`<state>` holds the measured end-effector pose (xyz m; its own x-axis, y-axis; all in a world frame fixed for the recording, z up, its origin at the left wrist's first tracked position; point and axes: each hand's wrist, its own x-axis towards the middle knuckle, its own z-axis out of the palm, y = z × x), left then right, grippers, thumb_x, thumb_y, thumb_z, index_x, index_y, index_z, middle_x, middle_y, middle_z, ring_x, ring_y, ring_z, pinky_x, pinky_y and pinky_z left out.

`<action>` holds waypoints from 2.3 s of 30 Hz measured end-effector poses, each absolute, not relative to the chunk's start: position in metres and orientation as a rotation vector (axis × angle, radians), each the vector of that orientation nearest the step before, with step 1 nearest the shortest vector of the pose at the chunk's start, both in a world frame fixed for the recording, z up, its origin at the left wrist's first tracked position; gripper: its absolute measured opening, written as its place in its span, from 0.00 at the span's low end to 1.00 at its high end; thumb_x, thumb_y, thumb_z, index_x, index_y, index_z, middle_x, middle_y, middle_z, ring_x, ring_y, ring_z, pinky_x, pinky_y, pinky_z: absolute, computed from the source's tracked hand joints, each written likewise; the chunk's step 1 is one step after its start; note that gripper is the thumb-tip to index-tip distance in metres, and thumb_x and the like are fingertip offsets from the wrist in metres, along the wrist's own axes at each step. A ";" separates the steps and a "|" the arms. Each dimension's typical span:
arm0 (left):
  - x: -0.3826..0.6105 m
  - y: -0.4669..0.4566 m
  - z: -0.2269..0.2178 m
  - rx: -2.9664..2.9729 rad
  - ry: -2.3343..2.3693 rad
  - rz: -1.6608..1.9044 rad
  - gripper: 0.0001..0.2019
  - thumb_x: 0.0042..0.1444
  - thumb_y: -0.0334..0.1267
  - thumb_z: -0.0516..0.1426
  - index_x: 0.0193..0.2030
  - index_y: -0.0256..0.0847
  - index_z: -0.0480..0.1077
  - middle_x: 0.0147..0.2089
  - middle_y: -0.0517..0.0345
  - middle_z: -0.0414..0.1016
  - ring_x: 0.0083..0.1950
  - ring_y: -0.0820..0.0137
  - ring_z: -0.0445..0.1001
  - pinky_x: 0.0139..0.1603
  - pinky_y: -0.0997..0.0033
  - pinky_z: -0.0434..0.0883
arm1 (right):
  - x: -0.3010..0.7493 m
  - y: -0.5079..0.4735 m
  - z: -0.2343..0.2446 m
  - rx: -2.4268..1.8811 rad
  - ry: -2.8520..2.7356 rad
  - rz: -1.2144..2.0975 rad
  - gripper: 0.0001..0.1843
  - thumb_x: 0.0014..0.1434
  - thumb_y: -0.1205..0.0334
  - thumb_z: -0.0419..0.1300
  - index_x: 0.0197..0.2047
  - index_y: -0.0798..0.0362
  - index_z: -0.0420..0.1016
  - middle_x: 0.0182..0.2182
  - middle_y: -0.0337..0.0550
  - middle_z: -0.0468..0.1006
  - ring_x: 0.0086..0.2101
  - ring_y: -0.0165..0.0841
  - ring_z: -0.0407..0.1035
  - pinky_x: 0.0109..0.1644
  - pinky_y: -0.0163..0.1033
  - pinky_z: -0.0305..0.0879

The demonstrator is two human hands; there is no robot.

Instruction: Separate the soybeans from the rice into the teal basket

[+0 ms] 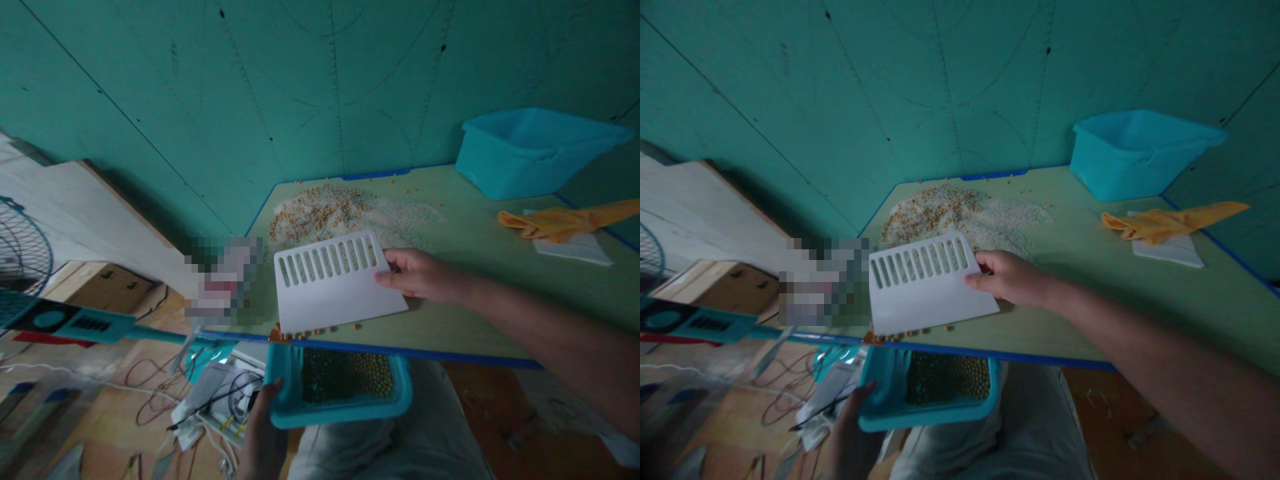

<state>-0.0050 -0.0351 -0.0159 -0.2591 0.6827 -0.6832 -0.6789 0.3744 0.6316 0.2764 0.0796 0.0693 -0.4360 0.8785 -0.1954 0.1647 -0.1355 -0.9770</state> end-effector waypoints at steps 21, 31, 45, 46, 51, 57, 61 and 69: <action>-0.001 -0.039 -0.019 0.003 1.220 1.310 0.05 0.39 0.31 0.66 0.20 0.47 0.78 0.25 0.63 0.83 0.42 0.55 0.82 0.53 0.61 0.73 | 0.276 0.075 0.079 -1.178 -1.562 1.739 0.12 0.49 0.60 0.63 0.36 0.56 0.69 0.30 0.39 0.71 0.27 0.26 0.63 0.27 0.31 0.56; 0.004 -0.043 -0.024 0.078 1.186 1.222 0.04 0.37 0.34 0.69 0.22 0.44 0.79 0.25 0.62 0.82 0.34 0.58 0.82 0.46 0.64 0.76 | 0.292 0.080 0.085 -1.082 -1.559 1.567 0.14 0.52 0.54 0.62 0.34 0.54 0.67 0.21 0.31 0.61 0.17 0.20 0.48 0.18 0.32 0.40; 0.000 -0.046 -0.034 0.127 1.151 1.199 0.06 0.42 0.35 0.67 0.30 0.40 0.81 0.30 0.53 0.84 0.49 0.49 0.79 0.51 0.56 0.74 | 0.312 0.092 0.084 -1.299 -1.618 1.499 0.10 0.55 0.59 0.61 0.33 0.55 0.66 0.20 0.32 0.62 0.17 0.19 0.48 0.19 0.31 0.41; -0.001 -0.046 -0.035 0.125 1.161 1.203 0.06 0.41 0.35 0.68 0.29 0.40 0.81 0.29 0.54 0.84 0.49 0.48 0.79 0.51 0.56 0.74 | 0.311 0.092 0.083 -1.303 -1.624 1.513 0.09 0.55 0.59 0.60 0.33 0.56 0.66 0.20 0.32 0.62 0.16 0.19 0.48 0.19 0.31 0.40; -0.002 -0.046 -0.039 0.128 1.185 1.185 0.08 0.41 0.37 0.68 0.31 0.39 0.81 0.34 0.51 0.85 0.49 0.47 0.78 0.51 0.55 0.74 | 0.311 0.093 0.080 -1.276 -1.636 1.547 0.11 0.55 0.57 0.61 0.34 0.56 0.66 0.20 0.31 0.62 0.16 0.19 0.48 0.19 0.32 0.39; -0.004 -0.048 -0.041 0.137 1.172 1.204 0.04 0.43 0.37 0.68 0.27 0.41 0.81 0.32 0.54 0.85 0.50 0.48 0.78 0.52 0.57 0.74 | 0.311 0.092 0.080 -1.277 -1.626 1.601 0.12 0.54 0.56 0.62 0.35 0.55 0.66 0.20 0.31 0.62 0.16 0.20 0.48 0.19 0.32 0.40; -0.003 -0.048 -0.042 0.127 1.165 1.201 0.04 0.44 0.37 0.66 0.28 0.41 0.81 0.31 0.53 0.85 0.50 0.47 0.78 0.52 0.56 0.75 | 0.308 0.090 0.082 -1.251 -1.648 1.627 0.14 0.53 0.55 0.62 0.37 0.56 0.67 0.19 0.29 0.60 0.16 0.19 0.47 0.20 0.32 0.41; -0.001 -0.046 -0.039 0.095 1.187 1.223 0.05 0.44 0.33 0.65 0.31 0.39 0.81 0.35 0.50 0.85 0.52 0.46 0.77 0.52 0.55 0.74 | 0.307 0.084 0.086 -1.195 -1.738 1.679 0.13 0.53 0.55 0.62 0.36 0.55 0.67 0.20 0.30 0.63 0.15 0.19 0.51 0.20 0.32 0.47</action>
